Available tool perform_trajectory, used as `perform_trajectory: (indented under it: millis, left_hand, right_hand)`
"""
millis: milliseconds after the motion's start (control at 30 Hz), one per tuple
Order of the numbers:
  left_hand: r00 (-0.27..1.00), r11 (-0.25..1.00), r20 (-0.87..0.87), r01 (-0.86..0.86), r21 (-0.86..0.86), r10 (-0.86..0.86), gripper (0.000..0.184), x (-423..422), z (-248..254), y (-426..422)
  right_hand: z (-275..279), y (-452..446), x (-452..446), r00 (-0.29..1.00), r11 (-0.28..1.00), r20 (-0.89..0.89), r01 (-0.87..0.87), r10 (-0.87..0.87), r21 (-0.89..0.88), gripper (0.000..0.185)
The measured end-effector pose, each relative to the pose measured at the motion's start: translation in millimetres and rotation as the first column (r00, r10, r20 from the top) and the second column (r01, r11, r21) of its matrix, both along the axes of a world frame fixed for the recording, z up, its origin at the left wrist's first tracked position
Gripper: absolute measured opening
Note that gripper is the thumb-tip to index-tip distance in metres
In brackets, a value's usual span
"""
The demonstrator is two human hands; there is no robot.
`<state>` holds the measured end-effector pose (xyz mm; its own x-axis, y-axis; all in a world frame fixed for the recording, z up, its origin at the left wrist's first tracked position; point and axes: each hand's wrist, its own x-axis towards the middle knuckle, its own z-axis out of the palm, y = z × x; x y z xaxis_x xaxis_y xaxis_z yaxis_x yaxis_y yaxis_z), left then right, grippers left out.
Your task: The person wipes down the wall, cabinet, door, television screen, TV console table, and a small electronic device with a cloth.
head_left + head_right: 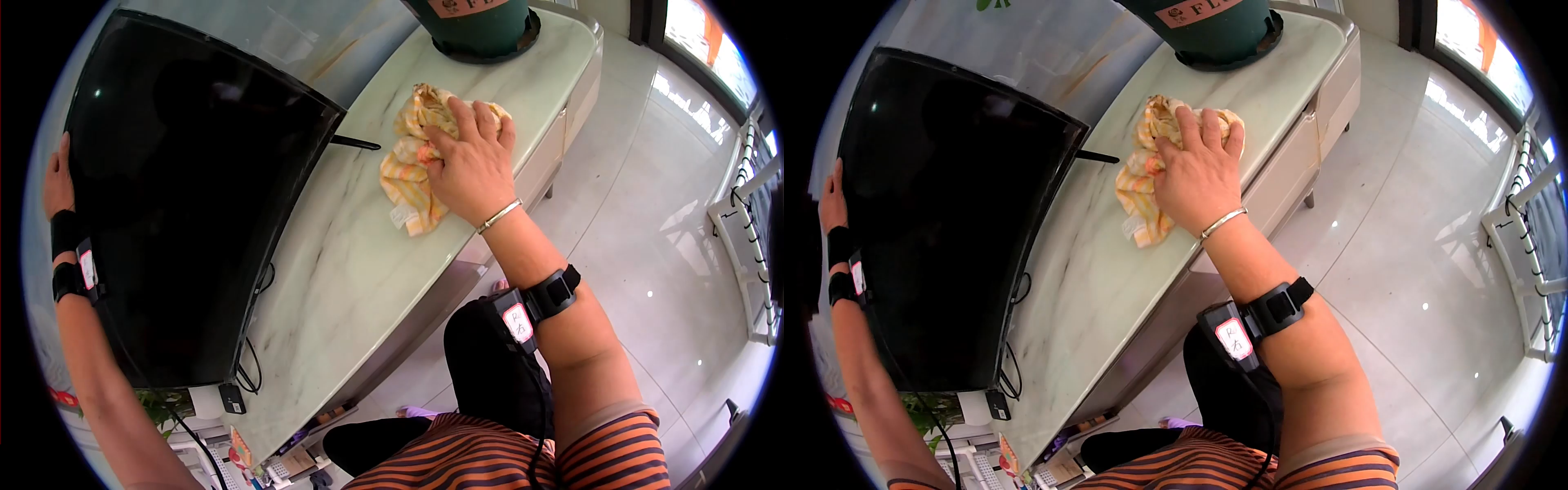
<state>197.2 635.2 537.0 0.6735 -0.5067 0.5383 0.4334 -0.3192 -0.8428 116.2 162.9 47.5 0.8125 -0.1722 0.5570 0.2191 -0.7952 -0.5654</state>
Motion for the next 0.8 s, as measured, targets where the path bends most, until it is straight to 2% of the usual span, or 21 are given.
perform_trajectory:
  millis: [100,133,233,333,400,467,567,600,700,800]
  left_hand:
    - [0.986,0.983,-0.067,0.147,-0.112,-0.155,0.074,-4,15,17]
    - [0.991,0.992,-0.049,0.124,0.000,-0.124,0.076,-8,21,23]
    - [0.990,0.989,0.015,0.138,-0.056,-0.137,0.077,-18,12,13]
    - [0.984,0.984,0.037,0.178,-0.023,-0.177,0.077,-19,15,18]
    - [0.992,0.993,0.053,0.113,0.044,-0.115,0.077,-23,19,20]
    - [0.997,0.999,0.064,0.047,-0.017,-0.046,0.078,-22,18,25]
    - [0.997,0.996,0.073,0.035,-0.079,-0.029,0.080,-25,21,36]
    - [0.997,0.995,0.068,0.047,-0.089,-0.041,0.081,-28,21,36]
    - [0.995,0.993,0.058,0.091,-0.075,-0.087,0.082,-31,21,37]
    - [0.983,0.988,0.105,0.145,0.046,-0.149,0.080,-26,26,48]
  right_hand:
    - [-1,0,0,1.000,1.000,-0.002,0.014,-0.014,-0.013,0.036]
    - [0,1,0,1.000,1.000,0.002,0.017,-0.017,-0.019,0.036]
    - [7,0,-5,1.000,0.999,-0.027,-0.003,0.002,-0.032,0.039]
    - [9,-2,-3,0.998,0.989,-0.052,-0.053,0.046,-0.140,0.043]
    - [4,-12,16,0.990,0.959,-0.061,-0.140,0.129,-0.246,0.041]
    - [0,-20,41,0.976,0.918,-0.102,-0.215,0.192,-0.334,0.041]
    - [9,-7,80,0.957,0.891,-0.248,-0.239,0.149,-0.387,0.045]
    - [8,3,93,0.962,0.867,-0.257,-0.206,0.094,-0.454,0.050]
    - [10,44,113,0.963,0.846,-0.264,-0.190,0.061,-0.498,0.051]
    - [16,97,105,0.888,0.790,-0.394,-0.413,0.237,-0.454,0.044]
